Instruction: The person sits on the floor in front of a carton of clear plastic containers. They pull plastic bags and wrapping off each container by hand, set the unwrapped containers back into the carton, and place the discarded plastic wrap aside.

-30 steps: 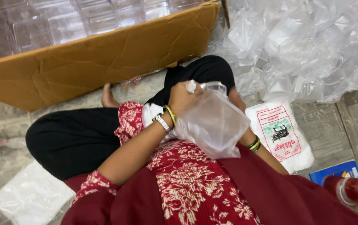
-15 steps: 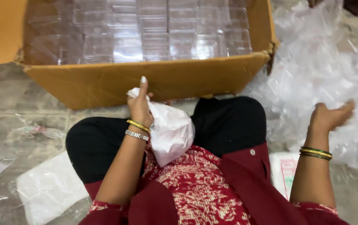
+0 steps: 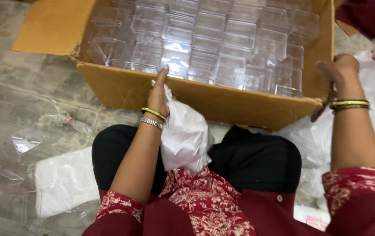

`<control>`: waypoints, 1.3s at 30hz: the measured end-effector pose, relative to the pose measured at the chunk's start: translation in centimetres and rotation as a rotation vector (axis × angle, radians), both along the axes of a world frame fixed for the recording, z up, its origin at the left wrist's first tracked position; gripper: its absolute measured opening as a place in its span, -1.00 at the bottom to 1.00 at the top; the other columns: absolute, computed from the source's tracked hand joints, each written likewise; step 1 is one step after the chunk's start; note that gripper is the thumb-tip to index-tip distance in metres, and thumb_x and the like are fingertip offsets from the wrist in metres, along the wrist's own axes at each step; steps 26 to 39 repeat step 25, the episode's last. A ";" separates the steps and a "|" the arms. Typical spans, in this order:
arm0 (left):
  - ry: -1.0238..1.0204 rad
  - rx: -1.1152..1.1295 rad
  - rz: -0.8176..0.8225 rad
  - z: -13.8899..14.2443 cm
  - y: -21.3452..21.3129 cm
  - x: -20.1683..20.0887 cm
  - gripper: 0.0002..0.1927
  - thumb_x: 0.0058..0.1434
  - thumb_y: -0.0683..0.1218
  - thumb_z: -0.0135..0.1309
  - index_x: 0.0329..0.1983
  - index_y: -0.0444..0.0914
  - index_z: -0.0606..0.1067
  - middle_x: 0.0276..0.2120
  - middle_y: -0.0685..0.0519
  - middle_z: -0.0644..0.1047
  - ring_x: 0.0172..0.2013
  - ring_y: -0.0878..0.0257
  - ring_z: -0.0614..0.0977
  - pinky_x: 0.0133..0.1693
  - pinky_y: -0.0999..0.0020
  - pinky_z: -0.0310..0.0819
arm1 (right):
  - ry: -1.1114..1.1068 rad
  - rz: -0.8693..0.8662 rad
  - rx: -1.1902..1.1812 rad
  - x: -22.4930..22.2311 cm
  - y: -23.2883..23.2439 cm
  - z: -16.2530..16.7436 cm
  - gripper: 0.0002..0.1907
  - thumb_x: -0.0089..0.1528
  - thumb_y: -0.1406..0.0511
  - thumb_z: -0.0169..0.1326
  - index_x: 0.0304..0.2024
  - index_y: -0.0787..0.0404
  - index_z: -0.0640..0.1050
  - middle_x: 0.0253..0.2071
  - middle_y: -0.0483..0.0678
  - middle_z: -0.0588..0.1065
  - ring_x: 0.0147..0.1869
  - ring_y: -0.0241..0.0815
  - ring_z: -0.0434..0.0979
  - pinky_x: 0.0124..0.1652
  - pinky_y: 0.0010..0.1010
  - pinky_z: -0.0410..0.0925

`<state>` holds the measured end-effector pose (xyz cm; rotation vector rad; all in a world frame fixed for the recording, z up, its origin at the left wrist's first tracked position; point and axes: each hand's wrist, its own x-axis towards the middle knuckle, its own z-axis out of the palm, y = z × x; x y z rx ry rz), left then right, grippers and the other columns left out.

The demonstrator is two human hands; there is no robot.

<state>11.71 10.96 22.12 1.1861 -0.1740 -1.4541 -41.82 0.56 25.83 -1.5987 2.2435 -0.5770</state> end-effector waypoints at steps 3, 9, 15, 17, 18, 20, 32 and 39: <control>-0.053 0.025 0.024 0.0 -0.3 -0.1 -0.55 0.01 0.18 0.33 -0.29 -0.22 0.48 -0.61 0.14 0.34 -0.67 0.31 0.38 -0.62 0.37 0.30 | 0.226 0.032 0.033 -1.3 -1.8 -0.1 -0.50 0.17 0.03 0.32 -0.18 0.36 0.67 -0.25 0.23 0.60 -0.16 0.16 0.63 -0.11 -0.11 0.43; -0.123 0.044 0.014 -0.5 0.7 0.0 -0.58 -0.07 0.16 0.29 -0.34 -0.22 0.52 -0.63 0.15 0.34 -0.69 0.31 0.37 -0.62 0.39 0.29 | 0.466 0.117 -0.056 -1.3 -2.7 -0.6 -0.65 0.08 0.18 0.31 -0.44 0.41 0.65 -0.38 0.32 0.57 -0.25 0.26 0.61 -0.14 -0.07 0.45; -0.199 0.035 0.021 -0.7 0.7 0.6 -0.55 0.00 0.18 0.32 -0.26 -0.25 0.57 -0.57 0.18 0.42 -0.64 0.36 0.43 -0.58 0.40 0.37 | 0.447 0.234 -0.182 -1.9 -2.5 0.5 -0.67 0.11 0.19 0.34 -0.53 0.33 0.58 -0.56 0.16 0.49 -0.45 0.07 0.51 -0.33 -0.11 0.38; -0.201 -0.033 0.004 -1.0 1.4 0.7 -0.53 0.06 0.22 0.29 -0.20 -0.23 0.61 -0.57 0.18 0.42 -0.63 0.40 0.40 -0.58 0.44 0.38 | 0.391 0.168 -0.168 -2.0 -2.7 -0.4 -0.66 0.16 0.22 0.29 -0.57 0.32 0.54 -0.61 0.15 0.47 -0.45 0.02 0.48 -0.44 -0.08 0.34; -0.279 0.005 -0.095 -0.8 2.0 1.1 -0.55 0.10 0.23 0.25 -0.17 -0.20 0.63 -0.58 0.17 0.40 -0.64 0.39 0.39 -0.59 0.45 0.36 | 0.386 0.218 -0.179 -2.4 -1.9 -0.8 -0.76 0.14 0.27 0.22 -0.54 0.31 0.57 -0.59 0.18 0.48 -0.51 0.02 0.52 -0.38 -0.11 0.35; -0.324 -0.047 -0.200 0.4 3.8 2.7 -0.58 0.15 0.19 0.27 -0.16 -0.23 0.60 -0.52 0.15 0.44 -0.56 0.38 0.46 -0.49 0.45 0.47 | 0.473 0.141 -0.252 -2.4 -1.7 -0.8 -0.71 0.16 0.23 0.21 -0.55 0.33 0.60 -0.50 0.27 0.47 -0.43 0.20 0.52 -0.30 -0.06 0.40; -1.175 -0.097 -0.519 3.9 7.2 3.5 -0.65 0.34 0.08 0.22 -0.20 -0.32 0.74 -0.29 -0.06 0.69 -0.32 0.19 0.63 -0.22 0.39 0.41 | 0.422 -0.030 0.125 -0.8 -1.8 0.0 -0.44 0.09 -0.02 0.33 -0.28 0.40 0.64 -0.21 0.35 0.56 -0.09 0.30 0.58 -0.10 -0.04 0.42; -1.175 -0.097 -0.519 3.9 7.2 3.5 -0.65 0.34 0.08 0.22 -0.20 -0.32 0.74 -0.29 -0.06 0.69 -0.32 0.19 0.63 -0.22 0.39 0.41 | 0.422 -0.030 0.125 -0.8 -1.8 0.0 -0.44 0.09 -0.02 0.33 -0.28 0.40 0.64 -0.21 0.35 0.56 -0.09 0.30 0.58 -0.10 -0.04 0.42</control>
